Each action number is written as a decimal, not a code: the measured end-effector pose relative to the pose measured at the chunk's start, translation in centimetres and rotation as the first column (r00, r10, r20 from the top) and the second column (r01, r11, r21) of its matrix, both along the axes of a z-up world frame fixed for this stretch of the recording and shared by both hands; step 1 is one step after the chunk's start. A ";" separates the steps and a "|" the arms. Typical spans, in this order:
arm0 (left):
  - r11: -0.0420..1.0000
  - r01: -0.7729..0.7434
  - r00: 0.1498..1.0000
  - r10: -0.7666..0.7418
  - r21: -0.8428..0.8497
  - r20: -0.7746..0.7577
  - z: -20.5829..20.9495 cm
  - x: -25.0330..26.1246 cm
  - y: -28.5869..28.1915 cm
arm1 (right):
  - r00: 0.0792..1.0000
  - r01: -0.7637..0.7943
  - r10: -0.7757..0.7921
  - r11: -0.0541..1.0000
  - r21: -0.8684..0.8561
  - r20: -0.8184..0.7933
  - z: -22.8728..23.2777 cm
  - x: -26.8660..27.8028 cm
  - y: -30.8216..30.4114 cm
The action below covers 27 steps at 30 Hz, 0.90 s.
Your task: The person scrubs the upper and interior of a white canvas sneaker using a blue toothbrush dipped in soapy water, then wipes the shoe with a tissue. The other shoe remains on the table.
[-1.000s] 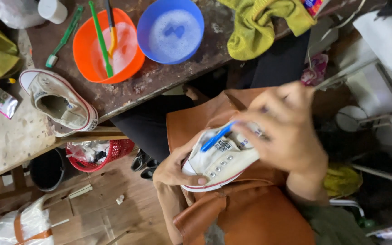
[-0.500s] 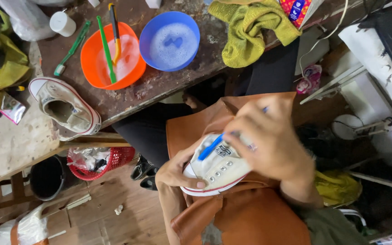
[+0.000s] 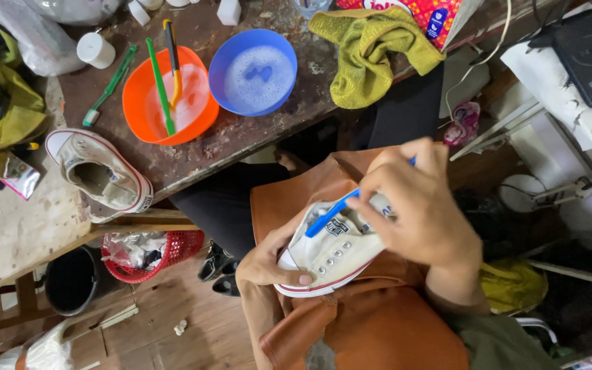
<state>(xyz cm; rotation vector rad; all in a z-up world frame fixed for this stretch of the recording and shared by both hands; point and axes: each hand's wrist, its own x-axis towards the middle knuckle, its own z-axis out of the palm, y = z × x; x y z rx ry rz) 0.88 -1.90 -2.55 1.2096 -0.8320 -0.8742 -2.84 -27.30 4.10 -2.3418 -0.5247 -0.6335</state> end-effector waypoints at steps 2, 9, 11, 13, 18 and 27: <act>1.000 -0.001 0.999 0.001 -0.011 0.035 0.7 -0.1 -0.1 | 0.999 0.048 -0.048 0.998 0.041 0.002 -0.1 0.1 -0.8; 1.000 -0.022 0.998 0.021 -0.012 -0.052 0.1 -0.3 0.1 | 0.999 0.039 -0.039 0.996 0.078 0.001 -0.2 0.8 -1.0; 0.999 -0.035 0.998 0.034 -0.021 -0.046 0.8 -0.2 -0.4 | 0.998 0.054 -0.056 0.995 0.079 0.021 0.1 0.6 -0.6; 0.998 -0.054 0.998 0.052 -0.035 -0.044 1.4 -0.1 -0.8 | 0.997 0.064 -0.067 0.995 0.074 0.038 0.3 0.4 -0.3; 1.000 0.007 0.996 -0.005 -0.028 0.094 2.2 0.0 -0.2 | 0.994 0.086 -0.093 0.989 0.119 0.055 0.3 0.3 -0.8; 0.998 -0.002 0.992 0.010 -0.066 0.128 2.6 0.2 -0.1 | 0.997 0.065 -0.069 0.994 0.083 0.046 0.7 0.3 0.2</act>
